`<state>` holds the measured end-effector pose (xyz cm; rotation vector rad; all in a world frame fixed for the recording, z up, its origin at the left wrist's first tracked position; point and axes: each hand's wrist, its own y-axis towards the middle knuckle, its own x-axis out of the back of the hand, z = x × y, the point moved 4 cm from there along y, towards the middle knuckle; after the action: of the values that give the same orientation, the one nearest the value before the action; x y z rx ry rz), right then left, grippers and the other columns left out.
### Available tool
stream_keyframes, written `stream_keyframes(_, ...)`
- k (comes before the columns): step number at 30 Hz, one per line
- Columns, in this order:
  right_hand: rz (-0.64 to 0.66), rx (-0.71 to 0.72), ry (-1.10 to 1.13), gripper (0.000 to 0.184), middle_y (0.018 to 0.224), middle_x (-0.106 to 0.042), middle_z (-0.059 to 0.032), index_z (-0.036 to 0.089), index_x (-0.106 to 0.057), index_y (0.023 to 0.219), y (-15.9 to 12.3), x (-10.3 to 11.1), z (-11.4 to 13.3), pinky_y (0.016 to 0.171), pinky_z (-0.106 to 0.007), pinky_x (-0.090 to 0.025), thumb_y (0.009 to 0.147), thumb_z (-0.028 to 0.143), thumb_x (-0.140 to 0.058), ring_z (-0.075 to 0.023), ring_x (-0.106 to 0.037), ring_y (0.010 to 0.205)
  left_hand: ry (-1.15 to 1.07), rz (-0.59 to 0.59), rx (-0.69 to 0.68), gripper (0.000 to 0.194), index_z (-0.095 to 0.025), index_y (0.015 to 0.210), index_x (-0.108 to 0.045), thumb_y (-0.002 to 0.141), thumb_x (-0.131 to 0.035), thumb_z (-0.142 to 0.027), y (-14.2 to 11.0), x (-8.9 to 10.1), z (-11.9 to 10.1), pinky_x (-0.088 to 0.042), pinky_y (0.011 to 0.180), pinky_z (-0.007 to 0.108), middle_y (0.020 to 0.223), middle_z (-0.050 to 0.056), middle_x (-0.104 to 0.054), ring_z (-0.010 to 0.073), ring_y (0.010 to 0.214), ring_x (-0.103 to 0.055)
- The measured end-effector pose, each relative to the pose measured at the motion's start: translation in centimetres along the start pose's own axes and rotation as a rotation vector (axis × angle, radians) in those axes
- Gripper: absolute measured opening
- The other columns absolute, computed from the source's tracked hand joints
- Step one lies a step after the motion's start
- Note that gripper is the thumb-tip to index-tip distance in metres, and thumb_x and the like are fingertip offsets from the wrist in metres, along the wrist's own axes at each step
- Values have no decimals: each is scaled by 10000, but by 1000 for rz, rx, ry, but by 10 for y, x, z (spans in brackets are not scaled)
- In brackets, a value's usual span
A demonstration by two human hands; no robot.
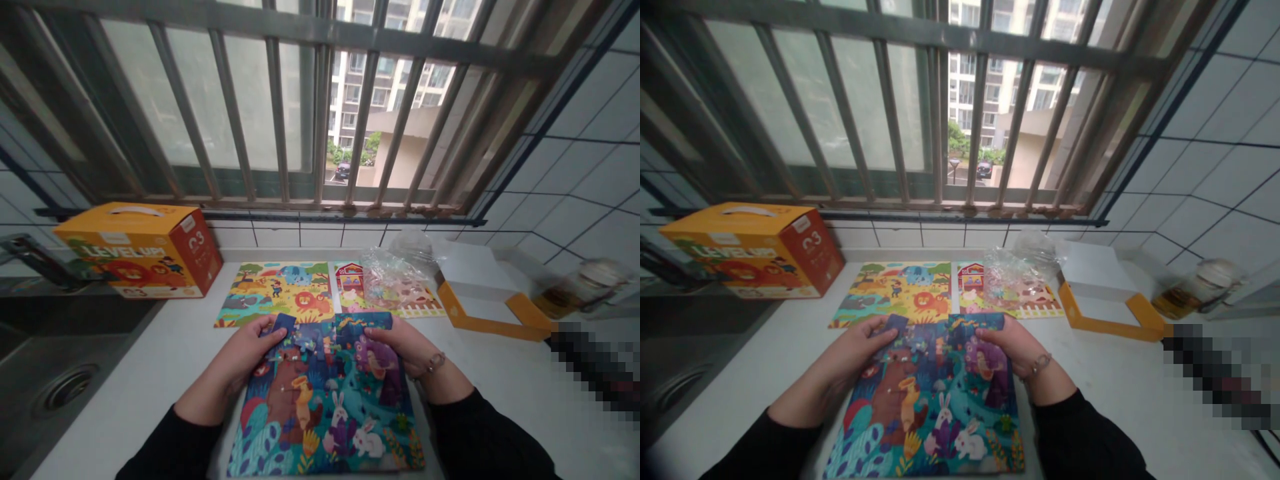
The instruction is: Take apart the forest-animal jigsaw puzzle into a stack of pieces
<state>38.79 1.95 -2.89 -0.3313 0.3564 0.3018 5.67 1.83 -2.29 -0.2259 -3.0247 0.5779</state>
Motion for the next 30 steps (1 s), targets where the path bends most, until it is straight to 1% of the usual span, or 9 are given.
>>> stream_keyframes(3,-48,11,5,573,1237,-838,-127,230,-793,1189,-2,-2,7,978,-506,-647,707,429,-1033,-334,-820,1062,-158,-43,-66,641,-195,1165,-690,719,-986,-547,-2,-3,-7,-382,387,188,817,9,-776,95,450,-563)
stream_keyframes(6,-71,20,-5,573,1222,-843,-128,224,-789,1159,-3,-3,9,953,-487,-659,695,450,-1036,-341,-823,1066,-281,-34,-122,599,-182,1122,-711,692,-1020,-462,-5,-7,-17,-611,616,267,946,60,-829,185,696,-764)
stream_keyframes(8,-80,30,11,577,1209,-847,-129,213,-786,1155,-3,-3,8,967,-477,-660,689,439,-1041,-332,-827,1052,-285,-1,-145,555,-177,1109,-733,710,-1012,-444,-7,-11,-21,-657,760,316,1026,83,-844,223,832,-807)
stream_keyframes(14,-114,111,77,564,1249,-843,-106,231,-777,1206,-3,-1,9,1005,-465,-666,733,425,-1016,-319,-825,1092,-101,39,-132,437,-205,1171,-762,850,-908,-463,-3,-19,-7,-622,718,285,1098,84,-846,218,856,-806)
stream_keyframes(16,-134,138,96,539,1246,-845,-93,244,-777,1207,-3,0,9,1033,-481,-662,754,432,-1002,-323,-819,1126,-59,51,-150,421,-211,1194,-761,875,-885,-457,-1,-22,-2,-629,774,299,1135,84,-842,229,924,-808)
stream_keyframes(19,-182,165,109,519,1206,-853,-78,253,-774,1185,0,-1,7,1060,-509,-653,761,460,-991,-326,-821,1117,-71,78,-186,411,-203,1204,-763,876,-878,-423,2,-30,2,-634,891,339,1213,98,-829,257,1038,-799)
stream_keyframes(22,-226,189,87,532,1174,-855,-77,247,-763,1174,5,-4,6,1044,-513,-652,754,483,-990,-314,-825,1065,-182,92,-173,438,-199,1225,-733,867,-879,-405,4,-42,5,-637,877,356,1218,103,-825,256,989,-801)
stream_keyframes(27,-197,177,-80,580,1176,-845,-90,237,-747,1184,21,-16,0,980,-479,-647,749,546,-973,-293,-810,1014,-388,50,-142,463,-198,1236,-716,872,-878,-433,11,-63,9,-642,887,352,1224,101,-819,244,990,-798)
stream_keyframes(30,-143,178,-388,529,1099,-839,-84,219,-761,1096,33,-26,-6,926,-448,-633,749,573,-945,-283,-785,976,-495,27,-103,486,-190,1219,-731,902,-842,-542,16,-72,12,-646,916,385,1255,128,-813,271,1042,-792)
